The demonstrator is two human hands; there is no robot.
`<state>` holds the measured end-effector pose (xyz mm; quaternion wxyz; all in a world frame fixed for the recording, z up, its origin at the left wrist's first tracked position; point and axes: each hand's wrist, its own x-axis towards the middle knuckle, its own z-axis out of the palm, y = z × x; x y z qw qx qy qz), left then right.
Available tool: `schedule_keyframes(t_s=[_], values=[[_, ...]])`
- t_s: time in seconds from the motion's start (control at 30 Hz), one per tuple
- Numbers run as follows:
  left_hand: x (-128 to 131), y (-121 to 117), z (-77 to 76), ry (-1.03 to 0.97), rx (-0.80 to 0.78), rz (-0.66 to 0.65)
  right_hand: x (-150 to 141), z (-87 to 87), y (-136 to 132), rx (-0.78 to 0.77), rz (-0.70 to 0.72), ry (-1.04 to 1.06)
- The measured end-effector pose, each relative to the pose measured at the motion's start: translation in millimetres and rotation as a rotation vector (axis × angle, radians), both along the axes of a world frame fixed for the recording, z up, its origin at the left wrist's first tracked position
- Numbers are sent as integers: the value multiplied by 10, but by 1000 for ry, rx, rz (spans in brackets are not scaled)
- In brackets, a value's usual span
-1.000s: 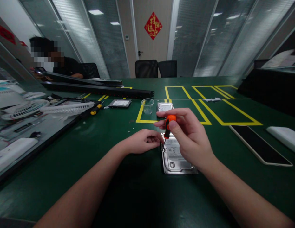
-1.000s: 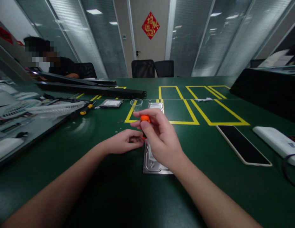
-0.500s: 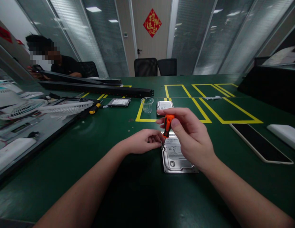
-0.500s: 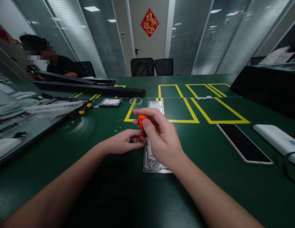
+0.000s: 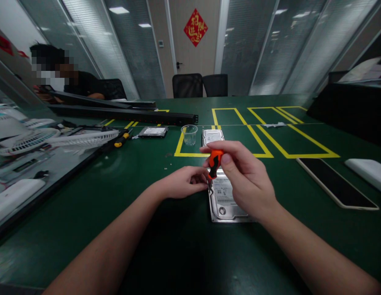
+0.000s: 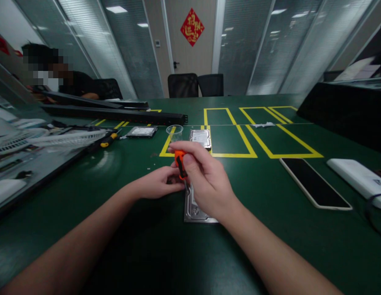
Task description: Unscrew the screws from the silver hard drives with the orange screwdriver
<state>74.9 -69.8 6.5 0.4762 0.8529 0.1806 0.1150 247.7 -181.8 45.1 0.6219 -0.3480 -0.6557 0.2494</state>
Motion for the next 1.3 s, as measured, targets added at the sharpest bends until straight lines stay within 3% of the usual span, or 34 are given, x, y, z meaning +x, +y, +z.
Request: schedule_keyframes(t_s=[0.2,0.37,0.6,0.8,1.07,1.3], values=[[-22,24,-53,-25,33,-10,-37,-11,18,17,12,107],[-24,18,-29,-14,23,-12,-3,-31,19,52,-73,-10],[-5,-7,-16,-4,-62,-3,18,-20,11,21,-39,-47],[-19,13,-33,-3,-8,1,-10,-30,16,26,-36,54],[-12,-14,2,-9,-23,-6,16,-50,-16,3,-12,-49],[-19,-3,-12,1,2,2,-22,-7,-16,40,-80,-40]])
